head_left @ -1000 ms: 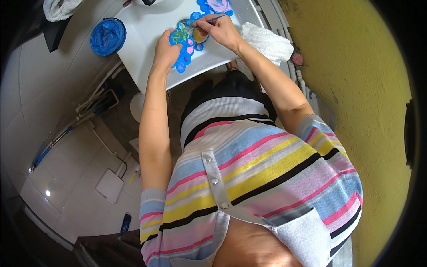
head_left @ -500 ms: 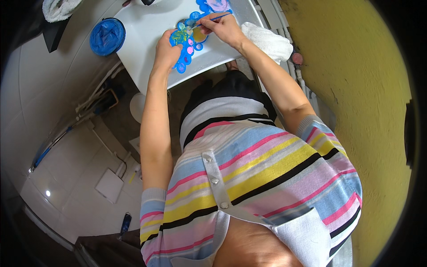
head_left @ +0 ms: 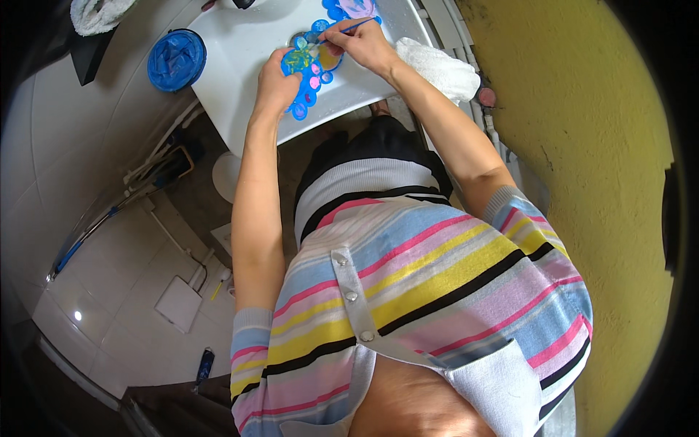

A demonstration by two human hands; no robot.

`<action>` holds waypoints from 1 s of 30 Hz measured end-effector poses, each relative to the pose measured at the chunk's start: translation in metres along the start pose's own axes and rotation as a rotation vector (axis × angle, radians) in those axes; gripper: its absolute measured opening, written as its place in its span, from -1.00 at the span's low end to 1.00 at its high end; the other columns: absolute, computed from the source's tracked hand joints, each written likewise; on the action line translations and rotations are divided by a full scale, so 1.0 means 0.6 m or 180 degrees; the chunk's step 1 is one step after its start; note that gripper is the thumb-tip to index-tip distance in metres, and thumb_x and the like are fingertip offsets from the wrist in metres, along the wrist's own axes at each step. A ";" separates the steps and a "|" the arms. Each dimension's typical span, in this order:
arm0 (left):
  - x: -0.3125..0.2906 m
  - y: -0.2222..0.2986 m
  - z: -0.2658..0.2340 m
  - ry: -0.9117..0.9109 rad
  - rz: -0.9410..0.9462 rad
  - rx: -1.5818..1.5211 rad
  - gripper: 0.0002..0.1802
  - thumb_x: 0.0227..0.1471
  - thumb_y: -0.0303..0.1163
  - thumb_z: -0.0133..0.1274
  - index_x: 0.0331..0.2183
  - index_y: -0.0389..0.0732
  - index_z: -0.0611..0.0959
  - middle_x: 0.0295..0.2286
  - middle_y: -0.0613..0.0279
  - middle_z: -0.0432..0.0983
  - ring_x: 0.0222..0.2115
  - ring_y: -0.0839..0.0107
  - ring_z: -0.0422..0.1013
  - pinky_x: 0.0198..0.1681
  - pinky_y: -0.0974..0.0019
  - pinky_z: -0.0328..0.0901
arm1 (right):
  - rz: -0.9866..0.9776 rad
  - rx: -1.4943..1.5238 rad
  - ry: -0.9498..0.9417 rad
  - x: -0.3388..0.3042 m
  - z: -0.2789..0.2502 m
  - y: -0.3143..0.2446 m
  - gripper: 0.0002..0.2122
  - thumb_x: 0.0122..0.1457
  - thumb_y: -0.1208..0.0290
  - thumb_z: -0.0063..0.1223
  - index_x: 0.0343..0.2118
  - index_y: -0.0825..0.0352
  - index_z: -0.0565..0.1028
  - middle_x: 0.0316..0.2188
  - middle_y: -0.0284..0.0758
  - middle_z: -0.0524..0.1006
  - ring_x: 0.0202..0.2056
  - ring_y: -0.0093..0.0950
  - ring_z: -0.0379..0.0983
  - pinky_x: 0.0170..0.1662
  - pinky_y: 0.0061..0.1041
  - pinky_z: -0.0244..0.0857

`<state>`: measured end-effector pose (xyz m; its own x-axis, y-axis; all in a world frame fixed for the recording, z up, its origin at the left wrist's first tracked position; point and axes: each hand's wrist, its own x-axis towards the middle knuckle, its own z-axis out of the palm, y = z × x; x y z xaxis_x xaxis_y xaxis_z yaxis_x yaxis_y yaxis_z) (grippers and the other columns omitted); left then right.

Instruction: The person washes a blue plastic container and a blue flower-shaped toy in a white sink. They rinse the items under running water, scrub the container with a brush, and then use a toothbrush to clean the small crevices of the toy.

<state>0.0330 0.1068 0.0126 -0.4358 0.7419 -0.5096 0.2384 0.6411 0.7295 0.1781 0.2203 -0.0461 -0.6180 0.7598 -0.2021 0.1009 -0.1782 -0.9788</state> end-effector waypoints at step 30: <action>0.008 -0.004 -0.006 0.0289 0.0605 0.0504 -0.54 -0.10 -0.62 0.01 -0.07 -0.20 0.47 -0.25 -0.03 0.52 -0.23 0.13 0.47 -0.13 0.21 0.32 | 0.0295 0.0869 0.0155 0.001 0.015 -0.009 -0.84 0.18 0.50 0.03 -0.35 0.50 0.58 -0.46 -0.21 0.60 -0.45 -0.52 0.55 -0.28 -0.60 0.47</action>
<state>0.0273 0.1081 0.0099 -0.4447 0.8358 -0.3220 0.4531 0.5201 0.7240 0.1697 0.2162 -0.0405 -0.5772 0.7603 -0.2980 -0.0626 -0.4050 -0.9122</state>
